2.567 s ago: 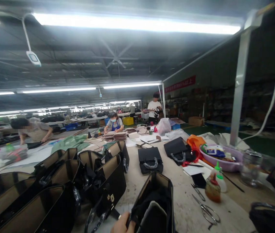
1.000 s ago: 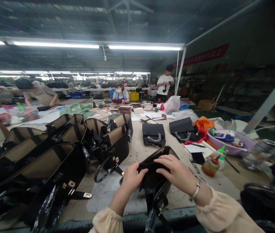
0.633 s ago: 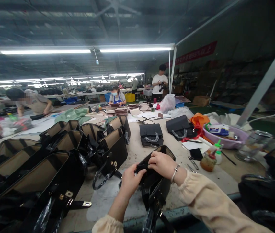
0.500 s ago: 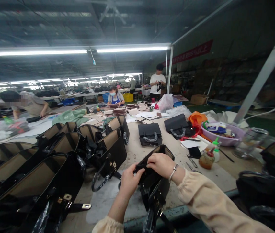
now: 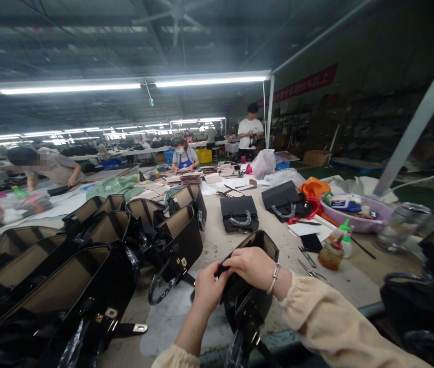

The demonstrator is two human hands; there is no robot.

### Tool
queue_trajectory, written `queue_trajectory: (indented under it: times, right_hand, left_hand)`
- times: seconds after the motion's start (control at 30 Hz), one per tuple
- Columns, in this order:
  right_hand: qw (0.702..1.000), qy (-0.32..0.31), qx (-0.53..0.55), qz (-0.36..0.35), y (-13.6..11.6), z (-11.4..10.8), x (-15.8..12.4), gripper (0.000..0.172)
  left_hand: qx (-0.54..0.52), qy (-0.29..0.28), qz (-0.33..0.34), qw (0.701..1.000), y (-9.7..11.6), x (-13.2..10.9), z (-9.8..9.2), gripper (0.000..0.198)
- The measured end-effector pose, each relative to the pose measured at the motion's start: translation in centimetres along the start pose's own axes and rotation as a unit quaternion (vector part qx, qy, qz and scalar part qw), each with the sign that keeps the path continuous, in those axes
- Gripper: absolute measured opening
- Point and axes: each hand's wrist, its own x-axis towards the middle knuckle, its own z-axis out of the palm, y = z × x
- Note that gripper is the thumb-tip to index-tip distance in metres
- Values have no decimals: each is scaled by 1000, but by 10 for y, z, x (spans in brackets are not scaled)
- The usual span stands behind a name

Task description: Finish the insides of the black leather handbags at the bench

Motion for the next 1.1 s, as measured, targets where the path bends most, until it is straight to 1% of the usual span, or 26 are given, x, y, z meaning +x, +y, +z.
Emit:
queue_trajectory:
  times: [0.2, 0.4, 0.47, 0.53, 0.6, 0.67, 0.77, 0.83, 0.97, 1.1]
  right_hand:
    - [999, 3, 3, 38, 0, 1, 2, 20]
    - [997, 1, -15, 78, -1, -1, 0, 21]
    - [997, 17, -6, 74, -2, -2, -2, 16]
    - [998, 32, 11, 51, -3, -3, -3, 13]
    - [999, 32, 24, 24, -3, -2, -3, 18]
    - [999, 24, 24, 20, -2, 1, -2, 19]
    - [999, 19, 10, 44, -1, 4, 0, 18]
    - [998, 25, 2, 65, 0, 6, 2, 20]
    - [994, 26, -14, 107, -1, 6, 3, 29]
    - [991, 22, -34, 130, -2, 6, 5, 30]
  left_hand:
    - [-6, -7, -6, 1000, -1, 0, 0, 29]
    - [-14, -6, -5, 1000, -4, -1, 1, 27]
    - [-17, -4, -7, 1000, -5, -1, 1, 26]
    - [-19, -3, -7, 1000, -5, -1, 1, 26]
    - [-23, -2, -5, 1000, -5, -1, 1, 27]
    - [-26, -2, -2, 1000, -5, -1, 1, 26]
    - [-34, -5, 4, 999, -4, -2, 1, 25]
    - [-44, -2, 1, 999, -5, -1, 1, 27]
    - [-77, 16, -18, 997, -6, 0, 2, 34]
    - [-109, 40, -33, 993, -5, 2, 2, 31]
